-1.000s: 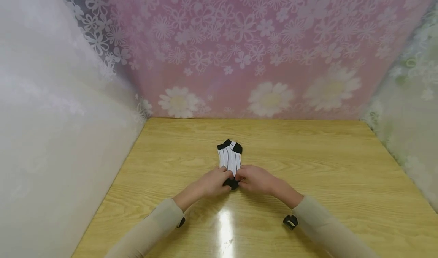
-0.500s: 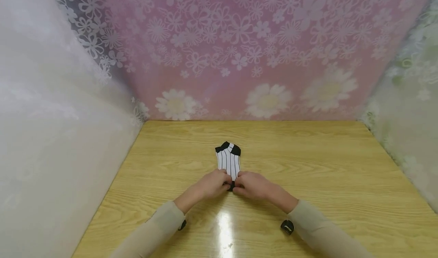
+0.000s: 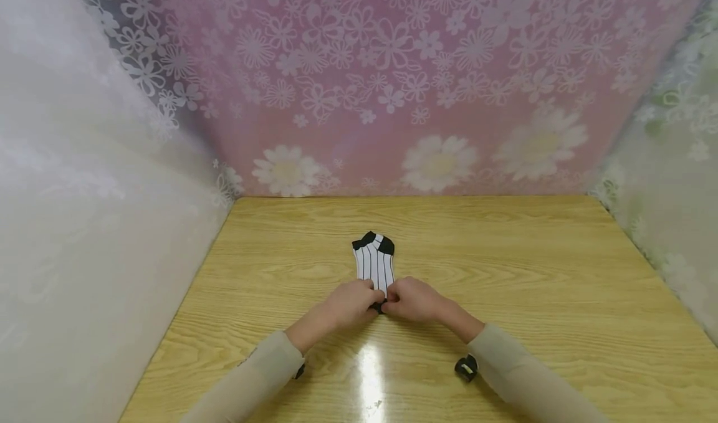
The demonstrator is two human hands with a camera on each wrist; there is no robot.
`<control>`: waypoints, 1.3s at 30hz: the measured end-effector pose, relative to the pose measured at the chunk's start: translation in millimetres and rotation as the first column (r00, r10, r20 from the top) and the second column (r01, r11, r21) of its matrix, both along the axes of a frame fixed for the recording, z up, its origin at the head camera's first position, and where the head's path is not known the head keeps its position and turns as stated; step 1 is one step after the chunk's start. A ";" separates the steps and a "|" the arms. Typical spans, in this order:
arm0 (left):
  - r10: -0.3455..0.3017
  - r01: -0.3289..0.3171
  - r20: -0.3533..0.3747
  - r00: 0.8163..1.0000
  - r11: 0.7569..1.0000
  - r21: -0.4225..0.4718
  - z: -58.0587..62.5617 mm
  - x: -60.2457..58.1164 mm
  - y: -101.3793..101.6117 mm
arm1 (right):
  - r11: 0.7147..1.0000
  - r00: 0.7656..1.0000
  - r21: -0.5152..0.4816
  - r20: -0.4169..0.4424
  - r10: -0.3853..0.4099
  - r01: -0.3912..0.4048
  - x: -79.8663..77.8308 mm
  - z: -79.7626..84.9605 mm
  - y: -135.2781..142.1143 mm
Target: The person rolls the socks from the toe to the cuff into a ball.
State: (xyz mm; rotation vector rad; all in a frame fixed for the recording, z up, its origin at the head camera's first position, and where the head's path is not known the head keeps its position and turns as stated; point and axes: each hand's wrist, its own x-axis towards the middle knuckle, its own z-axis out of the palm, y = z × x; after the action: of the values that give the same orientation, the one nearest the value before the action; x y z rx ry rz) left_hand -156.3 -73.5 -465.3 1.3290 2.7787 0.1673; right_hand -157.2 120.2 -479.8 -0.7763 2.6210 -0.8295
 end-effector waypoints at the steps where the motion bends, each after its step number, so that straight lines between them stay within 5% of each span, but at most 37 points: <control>1: -0.003 0.003 -0.011 1.000 1.000 -0.012 -0.5 0.7 0.3 | 1.000 1.000 0.001 -0.004 -0.001 0.001 0.2 0.4 -0.4; 6: 0.009 -0.009 -0.028 1.000 1.000 -0.002 -4.2 2.0 1.1 | 0.999 0.982 0.029 -0.184 0.046 -0.041 4.7 0.6 -3.0; 11: 0.021 -0.025 0.045 0.999 0.996 0.089 -10.1 -1.5 -2.1 | 0.990 0.885 0.070 -0.443 0.142 -0.123 9.6 -2.3 -2.1; 16: 0.039 -0.059 0.122 0.992 0.984 0.171 -10.6 -5.1 -4.9 | 0.978 0.867 0.084 -0.452 0.207 -0.190 11.9 -2.6 -0.1; 26: 0.055 -0.056 0.016 0.998 0.996 0.063 -6.9 0.4 -4.5 | 0.971 0.845 0.163 -0.482 0.232 -0.174 12.3 -6.9 -6.8; 29: 0.031 -0.032 0.005 0.999 0.997 0.069 -8.1 1.2 -8.4 | 0.976 0.862 0.130 -0.460 0.214 -0.173 11.6 -7.8 -8.1; 35: -0.023 0.023 -0.040 0.999 1.000 0.007 -6.6 2.4 -13.5 | 0.995 0.964 -0.005 -0.247 0.095 -0.099 6.8 -8.6 -5.5; 39: -0.047 0.048 -0.028 0.999 0.999 0.025 -9.8 -3.0 -14.5 | 0.996 0.985 -0.066 -0.166 0.042 -0.053 2.6 -10.8 -2.5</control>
State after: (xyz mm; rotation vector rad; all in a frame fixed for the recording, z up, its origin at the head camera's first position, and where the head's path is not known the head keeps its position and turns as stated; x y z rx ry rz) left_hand -159.3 -88.0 -475.1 1.4122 2.7732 0.1849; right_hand -154.7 117.8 -490.6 -0.9608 2.7162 -0.8835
